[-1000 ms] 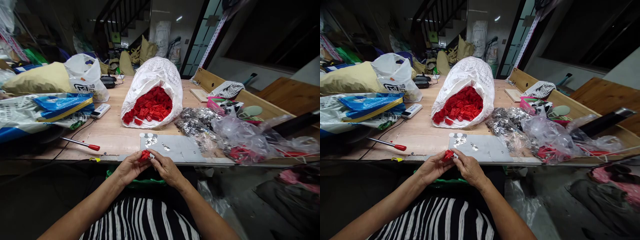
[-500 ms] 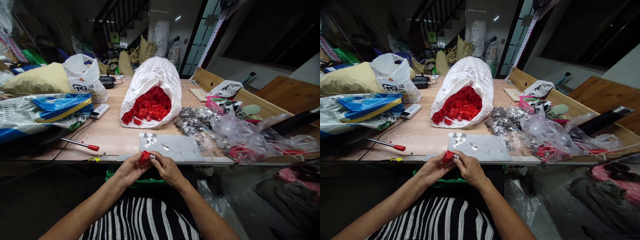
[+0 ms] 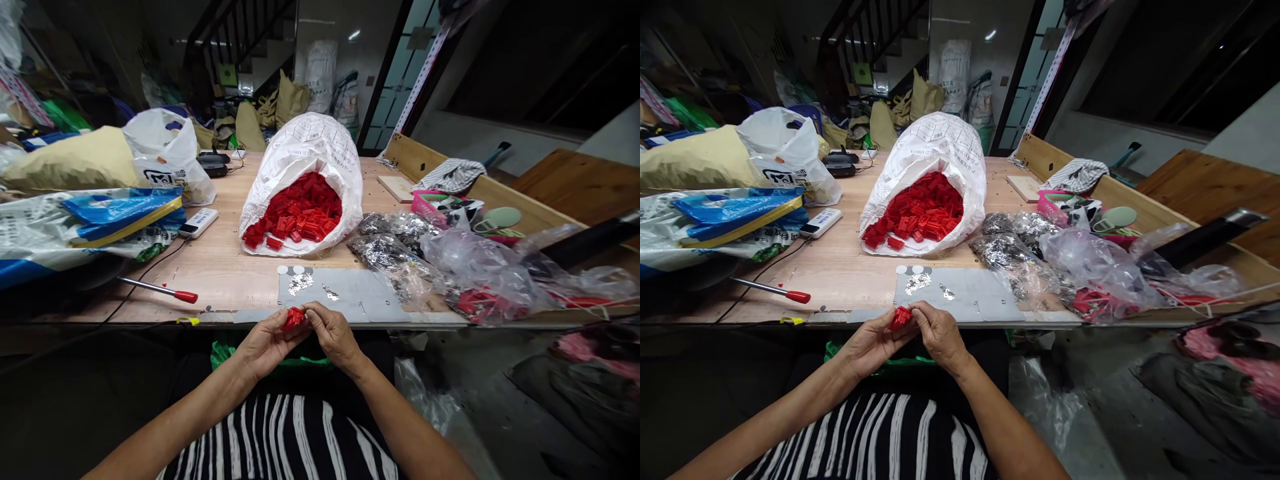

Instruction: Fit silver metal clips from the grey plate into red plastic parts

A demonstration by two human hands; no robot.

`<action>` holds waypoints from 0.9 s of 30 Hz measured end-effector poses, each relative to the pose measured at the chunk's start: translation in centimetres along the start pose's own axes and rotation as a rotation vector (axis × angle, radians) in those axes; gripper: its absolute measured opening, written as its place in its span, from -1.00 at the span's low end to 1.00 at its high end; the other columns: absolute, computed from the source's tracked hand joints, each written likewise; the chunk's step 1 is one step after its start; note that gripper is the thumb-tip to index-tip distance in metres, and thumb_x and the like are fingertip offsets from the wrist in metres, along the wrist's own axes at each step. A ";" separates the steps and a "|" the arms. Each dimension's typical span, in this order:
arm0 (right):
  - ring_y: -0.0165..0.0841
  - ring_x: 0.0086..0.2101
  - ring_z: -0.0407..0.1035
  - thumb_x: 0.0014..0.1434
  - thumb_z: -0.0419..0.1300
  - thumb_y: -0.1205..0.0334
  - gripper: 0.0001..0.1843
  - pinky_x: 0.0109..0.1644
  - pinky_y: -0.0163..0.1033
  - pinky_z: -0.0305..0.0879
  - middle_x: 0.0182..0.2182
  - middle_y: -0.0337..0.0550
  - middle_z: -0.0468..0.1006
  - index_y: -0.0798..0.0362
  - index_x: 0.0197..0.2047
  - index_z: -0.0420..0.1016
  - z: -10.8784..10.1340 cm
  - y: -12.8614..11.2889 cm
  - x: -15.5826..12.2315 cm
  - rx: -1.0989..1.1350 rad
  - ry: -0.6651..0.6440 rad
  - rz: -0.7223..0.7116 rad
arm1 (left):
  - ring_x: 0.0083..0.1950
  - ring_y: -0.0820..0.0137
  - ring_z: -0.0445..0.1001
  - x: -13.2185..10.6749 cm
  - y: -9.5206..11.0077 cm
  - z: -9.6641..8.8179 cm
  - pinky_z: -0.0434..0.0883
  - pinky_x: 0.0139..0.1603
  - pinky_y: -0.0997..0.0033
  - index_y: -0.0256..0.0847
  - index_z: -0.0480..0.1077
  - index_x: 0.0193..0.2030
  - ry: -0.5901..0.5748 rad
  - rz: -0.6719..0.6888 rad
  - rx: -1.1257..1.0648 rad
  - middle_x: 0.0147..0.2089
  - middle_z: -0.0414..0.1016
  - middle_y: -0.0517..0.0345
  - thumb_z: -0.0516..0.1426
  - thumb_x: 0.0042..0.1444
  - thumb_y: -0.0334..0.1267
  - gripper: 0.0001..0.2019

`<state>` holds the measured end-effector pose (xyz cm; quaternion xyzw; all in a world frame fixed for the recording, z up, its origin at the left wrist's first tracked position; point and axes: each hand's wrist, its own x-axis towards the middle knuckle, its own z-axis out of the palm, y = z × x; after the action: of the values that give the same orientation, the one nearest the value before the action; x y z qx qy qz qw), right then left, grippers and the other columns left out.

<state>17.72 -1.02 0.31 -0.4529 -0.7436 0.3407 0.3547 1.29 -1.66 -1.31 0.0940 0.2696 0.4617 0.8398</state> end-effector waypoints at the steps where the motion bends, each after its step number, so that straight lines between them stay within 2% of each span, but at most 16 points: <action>1: -0.39 -0.40 0.41 0.34 -0.08 0.08 -0.65 -0.27 -0.35 0.27 -0.39 -0.22 0.53 -0.02 -0.05 0.48 0.0 0.2 0.1 0.011 0.005 0.012 | -0.07 0.26 0.55 0.0 0.0 -0.1 0.30 0.23 0.15 -0.36 0.46 -0.19 0.004 0.002 0.021 -0.18 0.60 -0.03 0.19 0.10 -0.32 -0.83; 4: -0.42 -0.51 0.33 0.33 -0.10 0.04 -0.62 -0.37 -0.35 0.22 -0.50 -0.26 0.48 0.01 -0.08 0.47 -0.7 1.1 0.3 -0.004 0.050 0.081 | -0.10 0.28 0.55 0.0 0.1 -0.8 0.33 0.17 0.15 -0.28 0.44 -0.33 0.032 0.009 0.171 -0.24 0.59 0.06 0.25 0.03 -0.28 -0.87; 7: -0.41 -0.55 0.28 0.31 -0.11 0.02 -0.62 -0.42 -0.34 0.17 -0.57 -0.28 0.41 0.02 -0.14 0.45 -2.3 2.7 0.6 -0.141 0.180 0.176 | -0.15 0.30 0.53 -0.3 0.2 -2.1 0.36 0.06 0.23 -0.27 0.43 -0.41 0.043 0.024 0.534 -0.22 0.58 0.05 0.27 -0.01 -0.22 -0.84; 10: -0.34 -0.44 0.37 0.26 -0.05 0.06 -0.71 -0.33 -0.30 0.21 -0.46 -0.20 0.50 0.02 -0.22 0.41 -4.2 4.6 0.7 -0.338 0.283 0.258 | -0.11 0.27 0.49 -0.4 -0.1 -3.9 0.34 0.01 0.31 -0.27 0.47 -0.41 0.036 0.121 1.014 -0.14 0.56 0.01 0.24 -0.02 -0.20 -0.84; 12: -0.29 -0.34 0.41 0.21 -0.01 0.13 -0.79 -0.26 -0.26 0.23 -0.36 -0.15 0.53 0.02 -0.25 0.40 -5.0 5.6 0.7 -0.440 0.284 0.279 | -0.11 0.26 0.48 -0.3 -0.4 -5.4 0.33 -0.02 0.33 -0.24 0.48 -0.39 0.073 0.183 1.301 -0.19 0.57 0.05 0.18 0.02 -0.18 -0.84; 14: -0.27 -0.26 0.41 0.19 0.01 0.18 -0.83 -0.21 -0.24 0.24 -0.29 -0.13 0.54 0.01 -0.27 0.40 -5.3 6.2 0.6 -0.503 0.258 0.272 | -0.13 0.27 0.49 0.0 -0.5 -6.7 0.34 -0.04 0.34 -0.19 0.50 -0.34 0.138 0.175 1.568 -0.23 0.58 0.10 0.11 0.08 -0.20 -0.83; 16: -0.28 -0.24 0.41 0.19 0.03 0.21 -0.85 -0.18 -0.24 0.24 -0.26 -0.14 0.53 -0.01 -0.26 0.41 -5.1 6.4 0.7 -0.529 0.238 0.254 | -0.09 0.26 0.49 0.3 -0.5 -7.8 0.32 -0.02 0.33 -0.16 0.51 -0.25 0.188 0.138 1.762 -0.19 0.59 0.12 0.08 0.09 -0.25 -0.81; 18: -0.30 -0.23 0.41 0.20 0.04 0.24 -0.86 -0.17 -0.25 0.24 -0.24 -0.15 0.52 -0.01 -0.23 0.42 -4.8 6.4 1.0 -0.538 0.229 0.239 | 0.00 0.23 0.47 0.5 -0.5 -8.6 0.30 0.04 0.31 -0.15 0.50 -0.13 0.211 0.107 1.837 -0.10 0.58 0.09 0.09 0.06 -0.29 -0.75; 21: -0.32 -0.23 0.40 0.20 0.06 0.27 -0.87 -0.17 -0.27 0.24 -0.23 -0.16 0.51 -0.01 -0.23 0.43 -4.5 6.3 1.7 -0.563 0.217 0.234 | 0.09 0.21 0.43 0.8 -0.5 -9.1 0.27 0.11 0.30 -0.14 0.47 -0.02 0.194 0.076 1.837 0.01 0.54 0.07 0.13 0.02 -0.28 -0.66; 24: -0.34 -0.25 0.39 0.20 0.07 0.27 -0.89 -0.20 -0.28 0.23 -0.26 -0.18 0.50 -0.01 -0.25 0.43 -4.2 6.2 2.2 -0.595 0.211 0.226 | 0.08 0.17 0.44 0.8 -0.4 -9.3 0.26 0.11 0.27 -0.09 0.51 -0.08 0.141 0.084 1.756 -0.01 0.56 0.10 0.16 -0.02 -0.27 -0.69; 27: -0.34 -0.26 0.39 0.19 0.10 0.24 -0.91 -0.24 -0.28 0.22 -0.26 -0.19 0.50 -0.02 -0.25 0.42 -4.0 6.1 2.1 -0.612 0.188 0.201 | -0.01 0.12 0.47 0.4 0.0 -8.4 0.28 0.06 0.24 -0.05 0.56 -0.23 0.075 0.110 1.578 -0.14 0.60 0.10 0.22 -0.08 -0.23 -0.78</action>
<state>22.96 3.86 -2.25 -0.6390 -0.7270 0.0915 0.2338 -3.09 -2.11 -8.48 0.6592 0.5405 0.1780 0.4915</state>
